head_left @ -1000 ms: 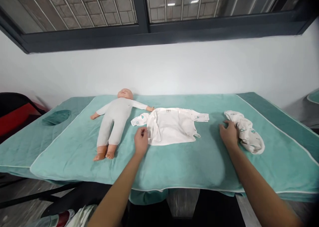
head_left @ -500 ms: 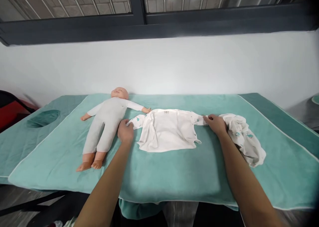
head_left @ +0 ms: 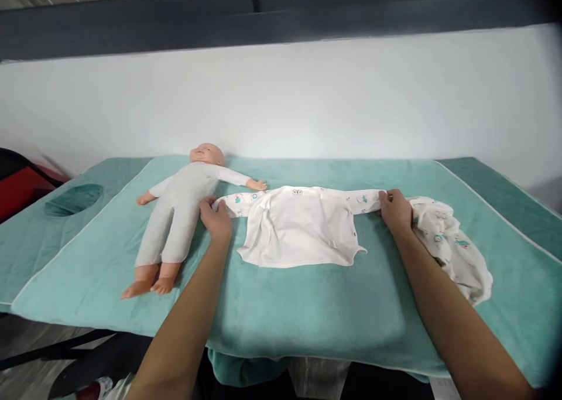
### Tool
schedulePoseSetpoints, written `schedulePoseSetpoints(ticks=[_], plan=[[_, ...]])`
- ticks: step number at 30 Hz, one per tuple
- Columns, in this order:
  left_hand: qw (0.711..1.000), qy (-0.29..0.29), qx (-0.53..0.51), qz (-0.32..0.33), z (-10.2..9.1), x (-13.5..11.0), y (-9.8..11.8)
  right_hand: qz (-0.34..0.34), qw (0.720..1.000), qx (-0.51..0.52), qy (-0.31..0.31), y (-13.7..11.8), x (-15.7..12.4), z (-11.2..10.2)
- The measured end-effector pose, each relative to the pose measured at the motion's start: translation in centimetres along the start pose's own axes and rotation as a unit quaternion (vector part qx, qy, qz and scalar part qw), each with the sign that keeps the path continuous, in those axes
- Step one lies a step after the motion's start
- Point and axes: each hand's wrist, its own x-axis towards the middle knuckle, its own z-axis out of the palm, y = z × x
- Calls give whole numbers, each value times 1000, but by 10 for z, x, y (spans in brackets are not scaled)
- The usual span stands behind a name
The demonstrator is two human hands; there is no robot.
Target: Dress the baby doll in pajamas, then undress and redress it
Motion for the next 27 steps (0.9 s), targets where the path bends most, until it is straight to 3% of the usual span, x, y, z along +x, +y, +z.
schedulePoseSetpoints(ticks=[4, 6, 8, 10, 12, 15, 17, 19, 23, 27], plan=[[1000, 9, 10, 19, 2, 6, 4, 1, 995, -101, -4, -7, 4, 4], [999, 12, 18, 36, 1, 4, 9, -25, 994, -101, 32, -8, -1, 3], [995, -1, 39, 88, 0, -1, 13, -97, 987, -93, 91, -11, -9, 2], [983, -64, 60, 161, 1, -5, 17, -196, 970, -86, 114, -16, -18, 4], [961, -166, 78, 206, 6, -9, 18, -284, 953, -85, 65, -23, -26, 10], [932, -279, 123, 198, 15, -9, 15, -344, 928, -125, -67, -30, -34, 24], [917, -311, 160, 194, 20, -9, 13, -338, 919, -164, -123, -31, -36, 33], [899, -337, 192, 204, 23, -9, 13, -320, 918, -190, -138, -30, -36, 38], [877, -367, 234, 206, 22, -12, 17, -287, 926, -212, -120, -27, -36, 38], [880, -361, 256, 174, 11, -11, 16, -223, 946, -217, -94, -15, -34, 26]])
